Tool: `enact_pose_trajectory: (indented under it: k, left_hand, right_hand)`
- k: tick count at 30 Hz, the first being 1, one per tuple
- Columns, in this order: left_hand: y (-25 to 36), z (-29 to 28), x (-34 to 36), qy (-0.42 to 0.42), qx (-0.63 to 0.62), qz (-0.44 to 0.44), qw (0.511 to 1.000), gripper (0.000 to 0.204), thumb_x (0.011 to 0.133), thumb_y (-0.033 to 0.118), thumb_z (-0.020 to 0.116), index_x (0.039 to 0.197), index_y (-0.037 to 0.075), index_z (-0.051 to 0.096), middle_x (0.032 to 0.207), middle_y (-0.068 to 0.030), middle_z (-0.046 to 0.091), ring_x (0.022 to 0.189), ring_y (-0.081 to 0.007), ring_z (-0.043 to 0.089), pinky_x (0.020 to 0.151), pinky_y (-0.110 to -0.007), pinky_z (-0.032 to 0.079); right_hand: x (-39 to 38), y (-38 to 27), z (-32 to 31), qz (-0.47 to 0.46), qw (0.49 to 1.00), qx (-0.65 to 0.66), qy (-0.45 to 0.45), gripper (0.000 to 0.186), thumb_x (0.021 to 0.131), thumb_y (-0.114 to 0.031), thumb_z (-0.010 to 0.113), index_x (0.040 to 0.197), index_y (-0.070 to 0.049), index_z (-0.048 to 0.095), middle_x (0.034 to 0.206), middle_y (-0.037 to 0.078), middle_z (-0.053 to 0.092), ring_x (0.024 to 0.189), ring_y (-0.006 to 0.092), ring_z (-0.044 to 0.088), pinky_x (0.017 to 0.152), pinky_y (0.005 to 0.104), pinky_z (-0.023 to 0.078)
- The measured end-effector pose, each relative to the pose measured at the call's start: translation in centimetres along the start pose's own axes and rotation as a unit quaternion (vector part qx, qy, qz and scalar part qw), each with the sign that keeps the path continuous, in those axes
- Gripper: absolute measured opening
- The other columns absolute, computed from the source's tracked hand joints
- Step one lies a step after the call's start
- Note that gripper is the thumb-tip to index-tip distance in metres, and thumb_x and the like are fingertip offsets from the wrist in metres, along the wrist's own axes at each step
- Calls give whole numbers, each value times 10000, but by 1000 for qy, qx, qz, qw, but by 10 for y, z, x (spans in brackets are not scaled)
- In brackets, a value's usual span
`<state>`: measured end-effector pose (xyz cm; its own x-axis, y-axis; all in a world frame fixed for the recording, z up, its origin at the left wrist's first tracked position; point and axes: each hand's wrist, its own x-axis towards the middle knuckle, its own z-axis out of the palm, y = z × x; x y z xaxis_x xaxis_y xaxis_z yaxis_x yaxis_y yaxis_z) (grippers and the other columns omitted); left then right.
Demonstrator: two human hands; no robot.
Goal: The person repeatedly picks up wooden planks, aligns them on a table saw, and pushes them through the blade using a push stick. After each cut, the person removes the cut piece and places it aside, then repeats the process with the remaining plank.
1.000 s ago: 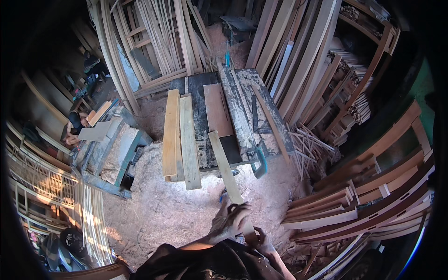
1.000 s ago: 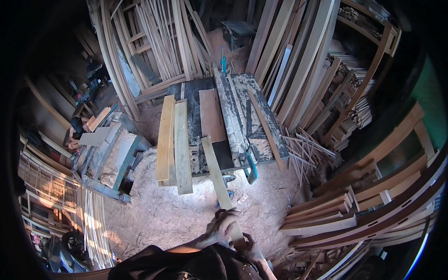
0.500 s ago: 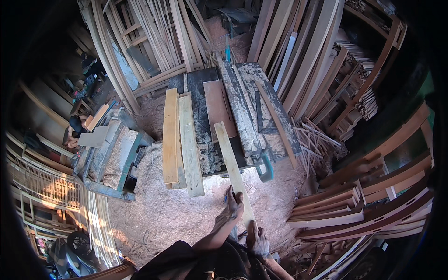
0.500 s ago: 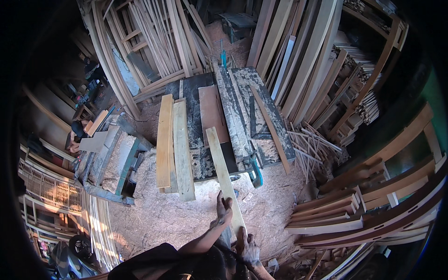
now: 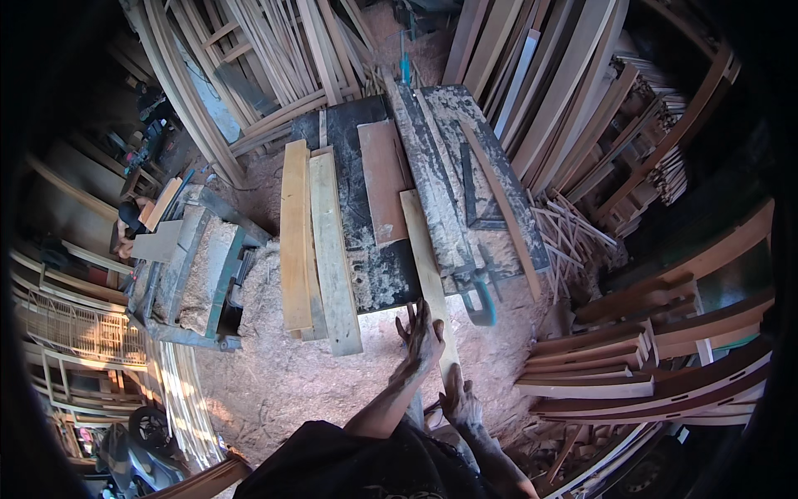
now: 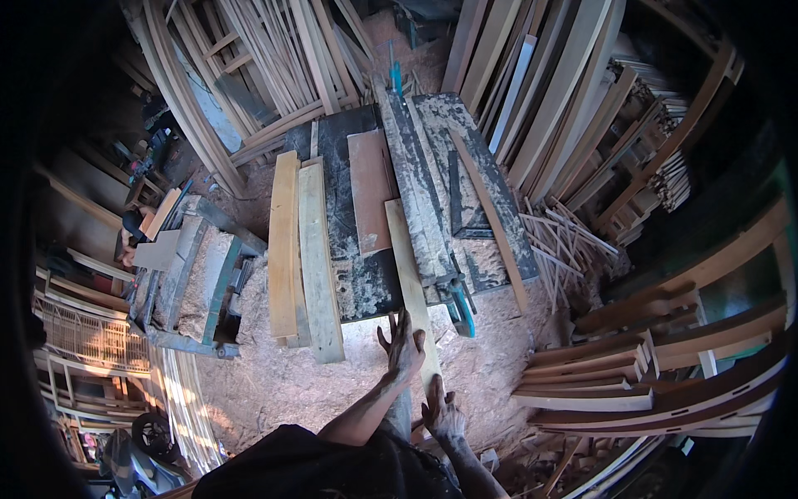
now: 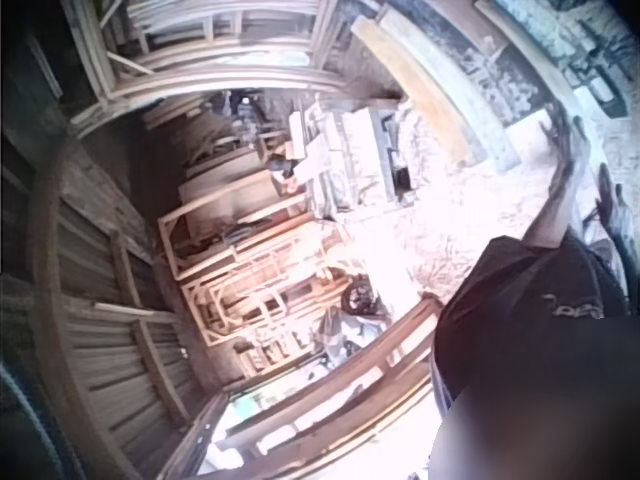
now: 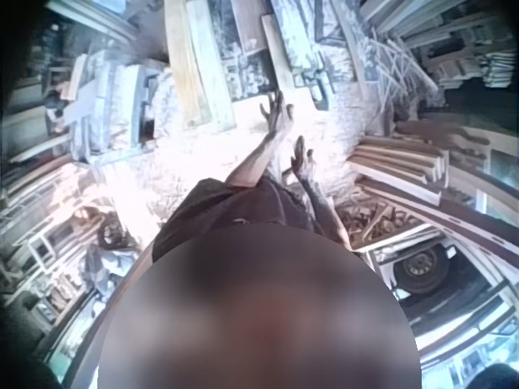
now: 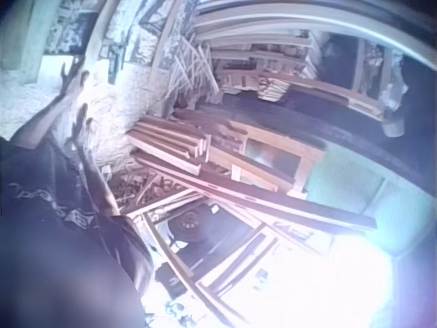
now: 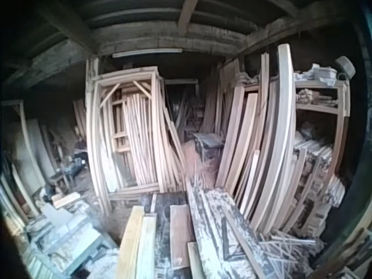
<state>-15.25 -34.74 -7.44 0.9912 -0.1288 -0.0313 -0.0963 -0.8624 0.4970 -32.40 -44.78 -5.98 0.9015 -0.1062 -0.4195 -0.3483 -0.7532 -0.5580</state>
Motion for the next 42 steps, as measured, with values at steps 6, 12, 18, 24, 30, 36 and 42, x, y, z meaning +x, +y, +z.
enact_pose_trajectory:
  k: [6, 12, 18, 24, 30, 36, 42]
  left_hand:
    - [-4, 0, 19, 32, -13, 19, 999, 647, 991, 303, 471, 1501, -41, 274, 1573, -199, 299, 1502, -338, 176, 1168, -604, -9]
    - [-9, 3, 32, 48, -3, 27, 998, 630, 1006, 321, 446, 1490, -49, 288, 1557, -211, 320, 1494, -332, 202, 1172, -605, 3]
    - [-13, 4, 56, 70, -6, 29, 997, 619, 1001, 314, 457, 1485, -40, 303, 1559, -204, 322, 1490, -328, 219, 1156, -633, -17]
    - [-20, 2, 87, 71, -1, 31, 997, 628, 996, 329, 466, 1485, -32, 309, 1559, -202, 324, 1484, -343, 230, 1153, -642, 9]
    - [-23, -6, 125, 85, 22, 35, 996, 638, 990, 340, 473, 1487, -26, 312, 1562, -192, 321, 1484, -348, 220, 1154, -644, 32]
    - [-29, -17, 161, 42, 35, 15, 998, 655, 984, 374, 489, 1491, -9, 328, 1571, -174, 311, 1494, -340, 188, 1145, -665, 46]
    - [-45, -38, 161, 47, 147, 148, 977, 578, 915, 220, 553, 1440, 13, 427, 1553, -161, 340, 1491, -308, 209, 1166, -616, 82]
  right_hand:
    - [21, -17, -10, 3, 1000, -15, 0, 878, 897, -411, 613, 1573, -225, 86, 1119, 284, 523, 787, 509, 635, 670, 585, 531]
    - [34, -20, -10, -5, 1000, -22, 5, 855, 909, -407, 588, 1577, -246, 79, 1123, 292, 540, 755, 508, 633, 666, 589, 526]
    - [56, -25, -12, -15, 1000, -6, 27, 839, 902, -366, 591, 1576, -253, 104, 1083, 293, 562, 753, 511, 629, 681, 594, 526]
    - [83, -36, -15, -33, 998, -3, 53, 840, 888, -332, 597, 1576, -254, 120, 1074, 298, 563, 770, 511, 628, 701, 595, 524]
    - [118, -52, -28, -26, 999, 4, 25, 856, 892, -328, 591, 1579, -266, 85, 1075, 302, 568, 803, 522, 624, 713, 595, 518]
    - [149, -74, -42, -29, 999, 3, 32, 914, 874, -341, 593, 1574, -335, 5, 1078, 332, 603, 813, 512, 647, 751, 583, 534]
    - [176, -83, -46, -30, 999, -14, 37, 866, 910, -353, 576, 1579, -291, 29, 1094, 347, 590, 851, 529, 627, 771, 594, 514]
